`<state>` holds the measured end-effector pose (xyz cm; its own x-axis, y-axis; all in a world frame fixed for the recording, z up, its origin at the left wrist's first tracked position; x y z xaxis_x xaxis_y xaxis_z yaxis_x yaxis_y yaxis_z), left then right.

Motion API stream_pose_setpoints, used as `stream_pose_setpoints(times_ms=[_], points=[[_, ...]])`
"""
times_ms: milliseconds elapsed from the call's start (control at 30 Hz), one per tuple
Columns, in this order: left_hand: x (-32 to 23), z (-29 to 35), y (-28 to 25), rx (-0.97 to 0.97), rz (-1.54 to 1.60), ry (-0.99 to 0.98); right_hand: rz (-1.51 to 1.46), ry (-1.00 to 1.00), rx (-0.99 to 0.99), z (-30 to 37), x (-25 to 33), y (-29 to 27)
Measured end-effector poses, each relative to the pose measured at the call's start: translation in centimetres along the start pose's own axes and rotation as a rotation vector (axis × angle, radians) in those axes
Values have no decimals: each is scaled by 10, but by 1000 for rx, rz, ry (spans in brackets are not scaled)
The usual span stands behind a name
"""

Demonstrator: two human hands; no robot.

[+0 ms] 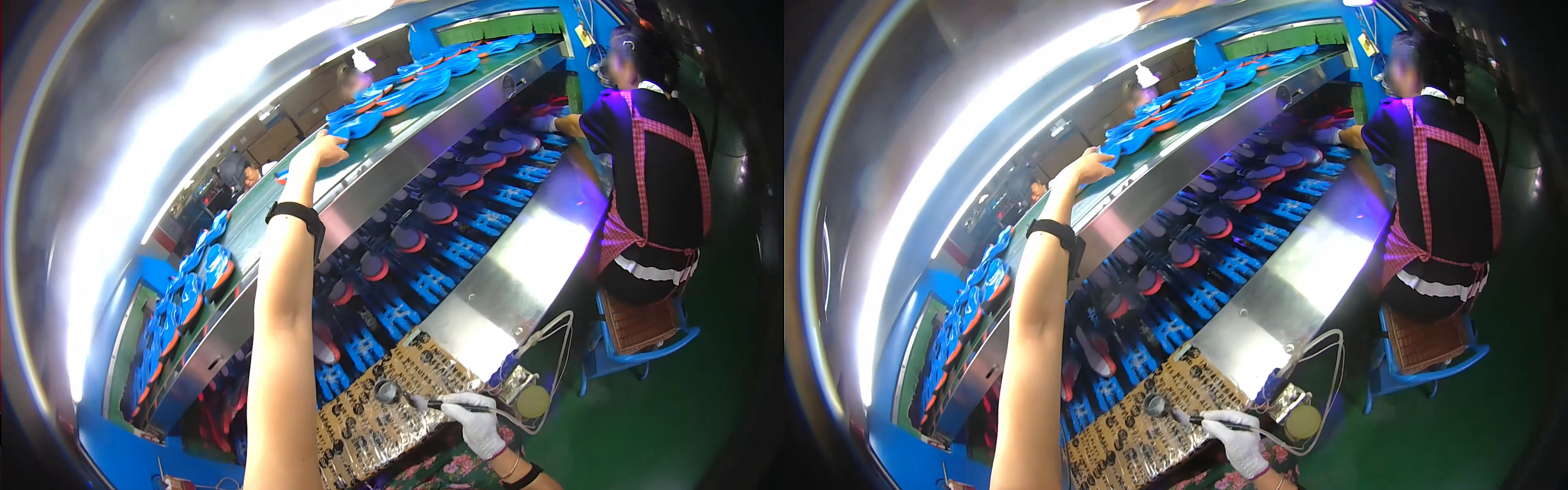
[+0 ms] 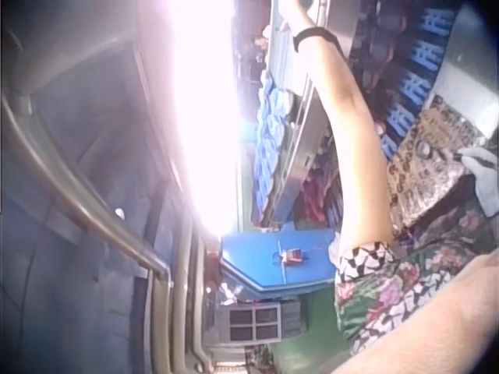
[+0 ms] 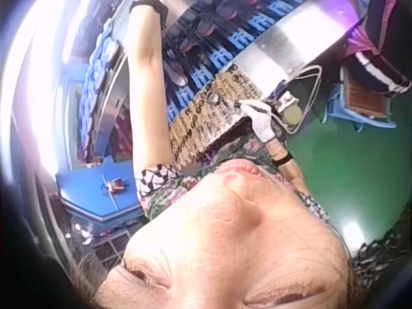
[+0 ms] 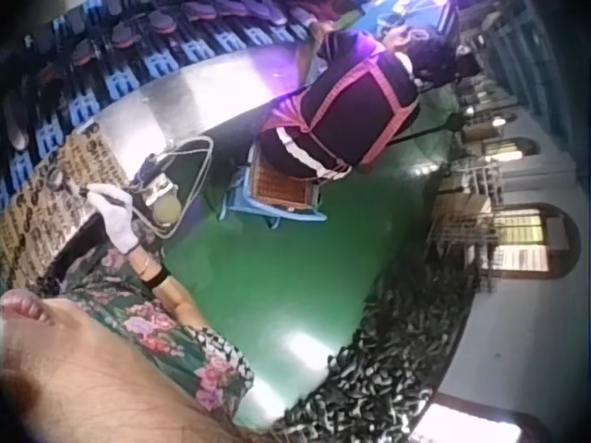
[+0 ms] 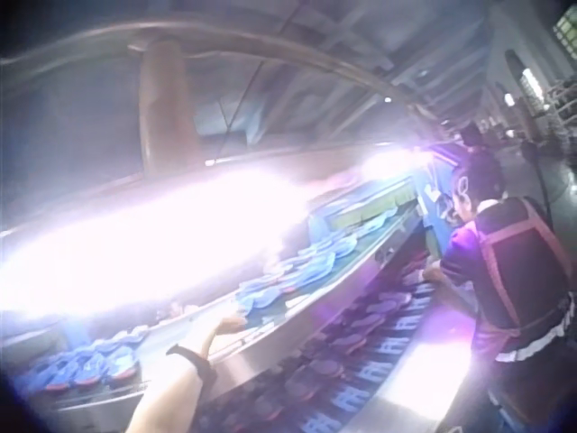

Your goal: Applying adhesive or cleaner to shoe soles using a brush tool.

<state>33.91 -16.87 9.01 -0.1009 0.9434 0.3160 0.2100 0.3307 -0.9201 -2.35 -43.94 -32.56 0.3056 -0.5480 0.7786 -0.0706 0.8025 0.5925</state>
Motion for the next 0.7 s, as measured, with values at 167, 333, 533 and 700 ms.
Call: stream_pose_setpoints(times_ms=[167, 333, 533, 700], points=[[1, -49, 38, 38, -9, -102, 83, -45, -43, -8, 13, -2], [57, -67, 75, 13, 136, -213, 83, -1, -9, -5, 29, 2], [61, -11, 51, -654, 629, -192, 78, -67, 21, -5, 21, 3], [82, 85, 30, -780, 731, -83, 58, -106, 93, 7, 11, 17]])
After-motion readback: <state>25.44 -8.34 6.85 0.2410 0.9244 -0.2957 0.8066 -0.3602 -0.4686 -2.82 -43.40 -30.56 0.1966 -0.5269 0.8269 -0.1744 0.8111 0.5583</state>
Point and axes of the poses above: each hand's wrist, its own z-axis away from the middle knuckle, its own y-axis out of the palm, x = y × z, the point moved 3 cm from there along -z, towards the middle knuckle, and after that the axes turned 7 degrees about -x, right-handed, at the moved point
